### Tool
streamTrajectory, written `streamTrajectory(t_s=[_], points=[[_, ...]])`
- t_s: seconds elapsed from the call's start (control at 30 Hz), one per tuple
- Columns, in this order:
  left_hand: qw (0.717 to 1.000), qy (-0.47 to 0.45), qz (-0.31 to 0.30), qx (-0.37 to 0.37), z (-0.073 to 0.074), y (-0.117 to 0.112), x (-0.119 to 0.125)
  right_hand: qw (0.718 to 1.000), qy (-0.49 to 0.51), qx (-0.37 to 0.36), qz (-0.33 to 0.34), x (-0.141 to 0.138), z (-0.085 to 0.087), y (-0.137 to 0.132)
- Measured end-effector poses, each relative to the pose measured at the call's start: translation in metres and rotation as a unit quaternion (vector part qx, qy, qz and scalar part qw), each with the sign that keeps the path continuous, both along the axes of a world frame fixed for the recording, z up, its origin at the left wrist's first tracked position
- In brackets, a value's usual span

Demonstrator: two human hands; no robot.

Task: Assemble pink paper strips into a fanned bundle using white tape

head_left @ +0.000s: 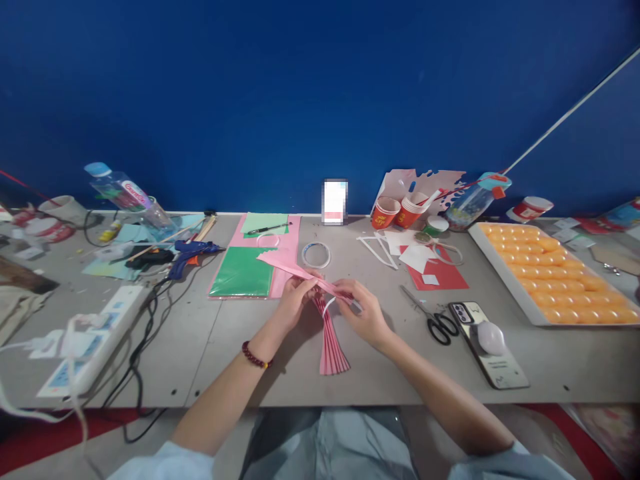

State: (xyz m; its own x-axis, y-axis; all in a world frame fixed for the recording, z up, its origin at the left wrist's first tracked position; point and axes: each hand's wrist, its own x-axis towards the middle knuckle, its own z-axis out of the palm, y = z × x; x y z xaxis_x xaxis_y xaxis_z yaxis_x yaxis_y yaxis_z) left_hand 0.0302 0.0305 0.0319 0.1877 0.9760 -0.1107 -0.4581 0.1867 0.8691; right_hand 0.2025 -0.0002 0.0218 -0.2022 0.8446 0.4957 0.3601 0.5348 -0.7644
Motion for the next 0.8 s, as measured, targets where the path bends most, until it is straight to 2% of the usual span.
streamTrajectory(t_s=[0.2,0.43,0.8], points=[[0.999,0.022,-0.029,0.017,0.001,-0.004,0.002,1.0,-0.003,0.001,0.009,-0.002,0.002,0.0],[0.99,0.117,0.028,0.068,-0.009,-0.004,0.002,0.999,0.002,-0.021,-0.034,-0.002,-0.002,0.0],[0.998,0.043,0.024,-0.032,-0.006,-0.002,0.006,0.984,0.117,-0.132,-0.036,-0.003,-0.005,0.002]])
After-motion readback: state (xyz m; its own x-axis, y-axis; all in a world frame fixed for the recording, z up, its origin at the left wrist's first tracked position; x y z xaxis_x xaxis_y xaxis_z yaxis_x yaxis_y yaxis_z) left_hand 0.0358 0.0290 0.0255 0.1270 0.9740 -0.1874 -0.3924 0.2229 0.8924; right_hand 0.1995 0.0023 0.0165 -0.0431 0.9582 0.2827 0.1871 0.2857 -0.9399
